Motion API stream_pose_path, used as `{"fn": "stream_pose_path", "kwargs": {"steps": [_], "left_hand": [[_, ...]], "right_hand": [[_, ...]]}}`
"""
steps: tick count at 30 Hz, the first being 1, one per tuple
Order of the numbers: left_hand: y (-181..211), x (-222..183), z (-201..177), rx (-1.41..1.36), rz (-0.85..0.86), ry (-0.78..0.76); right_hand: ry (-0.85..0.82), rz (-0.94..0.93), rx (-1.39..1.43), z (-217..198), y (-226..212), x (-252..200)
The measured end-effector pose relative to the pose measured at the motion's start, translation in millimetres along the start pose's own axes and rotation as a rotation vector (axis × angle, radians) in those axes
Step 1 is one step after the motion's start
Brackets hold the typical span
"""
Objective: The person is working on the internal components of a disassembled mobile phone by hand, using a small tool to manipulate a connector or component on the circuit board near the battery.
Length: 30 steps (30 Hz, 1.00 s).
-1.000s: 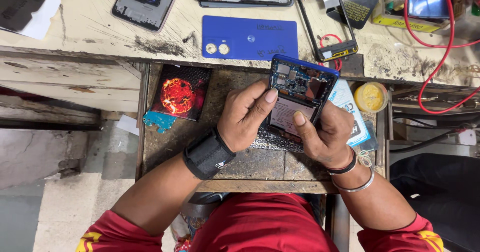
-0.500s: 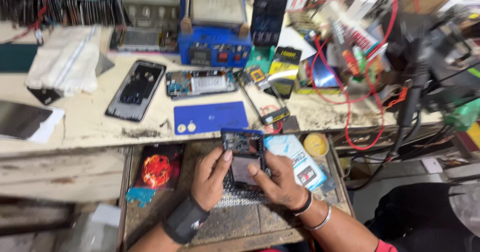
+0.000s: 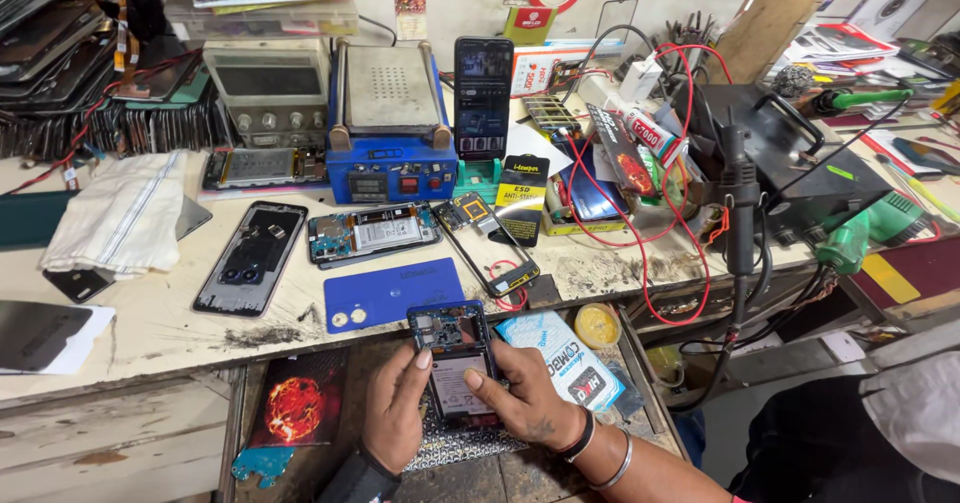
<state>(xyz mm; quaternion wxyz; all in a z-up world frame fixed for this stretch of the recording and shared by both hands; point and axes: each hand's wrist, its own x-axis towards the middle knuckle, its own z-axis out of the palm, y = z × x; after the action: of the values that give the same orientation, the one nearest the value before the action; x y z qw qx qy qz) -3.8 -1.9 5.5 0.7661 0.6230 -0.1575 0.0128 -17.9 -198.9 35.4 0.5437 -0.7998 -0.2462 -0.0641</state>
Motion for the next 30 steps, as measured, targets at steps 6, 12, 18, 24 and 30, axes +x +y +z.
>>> {"fn": "stream_pose_path", "kwargs": {"steps": [6,12,18,24,30], "left_hand": [[7.7,0.4,1.8,-0.034,0.032,-0.035],[-4.0,-1.6,1.3,0.05,-0.074,-0.112],[-1.7,-5.4,6.1,0.018,0.038,-0.049],[3.3,-4.9,6.6,-0.032,0.073,0.024],[2.6,-5.3,6.4,-0.031,0.002,0.022]], "right_hand": [[-0.023,0.083,0.166,-2.8,-0.5,2.6],[-0.025,0.084,0.271,-5.6,16.6,-1.1],[-0.15,0.102,0.136,-19.1,10.8,6.3],[0.13,0.027,-0.13,-37.2,-26.7,17.9],[0.046,-0.236,0.186,-65.8,-98.6,9.0]]}}
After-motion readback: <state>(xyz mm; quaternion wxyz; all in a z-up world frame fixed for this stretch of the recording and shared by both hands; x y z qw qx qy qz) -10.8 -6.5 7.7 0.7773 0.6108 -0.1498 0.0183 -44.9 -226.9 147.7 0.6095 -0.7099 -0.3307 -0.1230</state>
